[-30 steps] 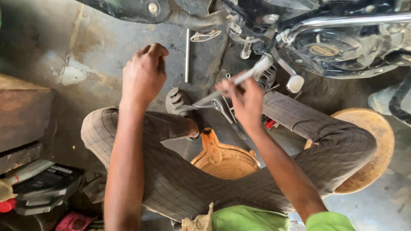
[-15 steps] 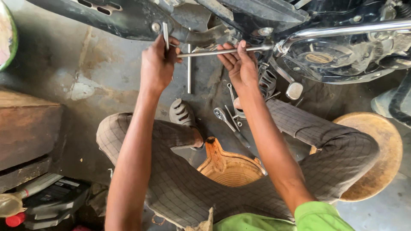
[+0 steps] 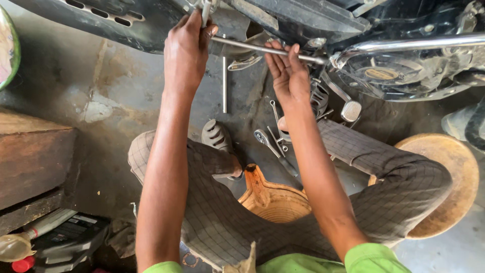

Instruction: The person is working on a motorcycle engine, using various tools to tighten and adjust components. They are seated on the floor, manipulating bolts and parts with wrenches and screwdrivers.

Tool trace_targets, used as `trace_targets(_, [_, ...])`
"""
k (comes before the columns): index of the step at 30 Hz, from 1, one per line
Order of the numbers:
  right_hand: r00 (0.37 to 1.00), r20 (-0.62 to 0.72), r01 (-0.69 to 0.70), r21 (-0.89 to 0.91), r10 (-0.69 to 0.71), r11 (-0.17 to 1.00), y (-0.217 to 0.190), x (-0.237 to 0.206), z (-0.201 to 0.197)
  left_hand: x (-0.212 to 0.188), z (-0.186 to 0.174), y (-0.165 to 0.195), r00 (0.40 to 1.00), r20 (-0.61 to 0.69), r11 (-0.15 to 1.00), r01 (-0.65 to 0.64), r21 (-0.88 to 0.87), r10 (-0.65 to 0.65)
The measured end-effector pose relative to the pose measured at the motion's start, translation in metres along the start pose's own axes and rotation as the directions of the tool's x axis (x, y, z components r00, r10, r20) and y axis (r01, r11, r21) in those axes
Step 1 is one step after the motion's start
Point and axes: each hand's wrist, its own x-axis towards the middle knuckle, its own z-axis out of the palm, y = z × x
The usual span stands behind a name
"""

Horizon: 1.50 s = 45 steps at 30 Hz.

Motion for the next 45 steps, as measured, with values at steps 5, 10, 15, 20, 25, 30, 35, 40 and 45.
trace_targets(5, [0.999,-0.025,0.021,-0.16,-0.026,0.987,-0.01,-0.006,-0.003,-0.003,0.004,-0.003,0.995,-0.066,0.988,-0.059,0.144,0.069])
trace_targets(10, [0.999,-0.036,-0.027,-0.241,0.019,0.97,-0.023,-0.011,-0.01,-0.002,0.008,-0.007,0.999,-0.015,0.997,0.033,0.072,-0.032])
trace_targets(15, [0.995,-0.086,-0.077,-0.225,0.059,0.971,-0.029,-0.01,-0.015,-0.011,0.018,-0.011,0.989,-0.001,0.977,0.148,0.153,-0.15])
trace_targets(20, [0.989,-0.133,-0.111,-0.325,0.071,0.939,-0.028,-0.012,-0.024,-0.022,0.016,-0.019,0.952,0.077,0.95,0.287,0.124,-0.297])
trace_targets(25, [0.973,-0.22,-0.122,-0.27,0.061,0.955,-0.026,0.001,-0.031,-0.01,0.01,-0.022,0.793,0.164,0.741,0.608,-0.286,-0.587])
trace_targets(30, [0.932,-0.36,-0.09,-0.147,0.031,0.985,-0.014,0.018,-0.022,-0.01,-0.002,-0.018,0.977,0.121,0.82,0.214,-0.53,-0.177])
trace_targets(35, [0.905,-0.424,-0.022,-0.108,-0.027,0.994,-0.006,0.007,-0.011,-0.004,0.007,-0.008,0.868,0.288,0.766,0.494,-0.412,-0.405])
trace_targets(40, [0.961,-0.275,-0.037,-0.083,0.012,0.996,-0.012,-0.007,-0.009,-0.002,0.009,-0.008,0.889,0.244,0.801,0.456,-0.388,-0.388])
trace_targets(45, [0.973,-0.231,-0.016,-0.083,-0.004,0.996,-0.01,-0.006,-0.011,0.008,0.019,-0.019,0.881,0.221,0.778,0.472,-0.414,-0.418])
